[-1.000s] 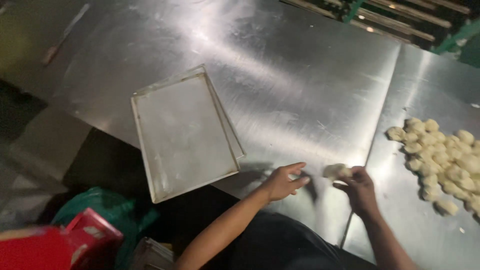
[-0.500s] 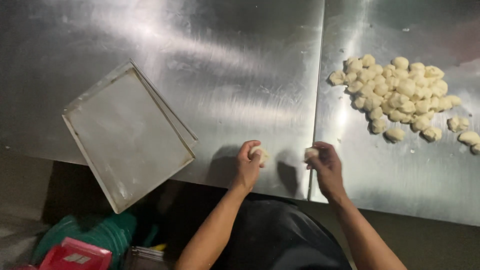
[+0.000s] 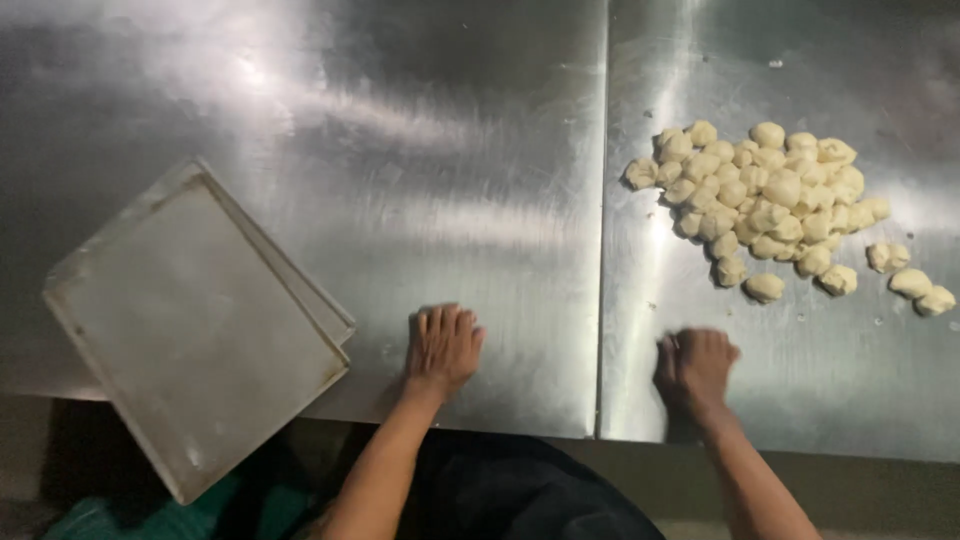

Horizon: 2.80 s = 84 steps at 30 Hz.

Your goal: Placing pre-cut dough balls onto metal baking trays and flattening them by hand.

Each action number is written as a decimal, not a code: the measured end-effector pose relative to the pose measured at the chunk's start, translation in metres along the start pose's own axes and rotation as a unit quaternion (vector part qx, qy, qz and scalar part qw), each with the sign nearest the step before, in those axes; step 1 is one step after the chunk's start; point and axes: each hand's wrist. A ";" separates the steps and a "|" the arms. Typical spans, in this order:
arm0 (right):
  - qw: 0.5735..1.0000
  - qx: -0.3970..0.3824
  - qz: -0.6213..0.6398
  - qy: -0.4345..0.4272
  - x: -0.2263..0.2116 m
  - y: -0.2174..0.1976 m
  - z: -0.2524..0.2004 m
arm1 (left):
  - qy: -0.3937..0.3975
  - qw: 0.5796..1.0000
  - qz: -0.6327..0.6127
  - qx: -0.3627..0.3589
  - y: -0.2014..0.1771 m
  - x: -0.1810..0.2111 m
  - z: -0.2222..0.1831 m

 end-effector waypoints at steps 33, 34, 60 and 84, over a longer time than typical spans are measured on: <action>0.992 0.056 0.091 -0.067 -0.043 0.023 0.072 | -0.180 0.977 -0.103 0.042 0.034 0.070 0.075; 0.988 0.054 0.116 -0.089 -0.049 0.020 0.067 | -0.177 0.975 -0.127 0.034 0.038 0.080 0.070; 0.986 0.097 0.135 -0.034 -0.038 0.021 0.020 | -0.170 0.973 -0.140 0.076 0.038 0.106 0.026; 0.985 0.068 0.134 -0.086 -0.041 0.031 -0.023 | -0.097 0.986 -0.131 0.033 0.045 0.080 -0.003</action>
Point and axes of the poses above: each hand's wrist, its own z-axis towards the middle knuckle, its own y-axis out of the palm, x = y × z, and after that the axes turned 10 degrees about -x, right-handed
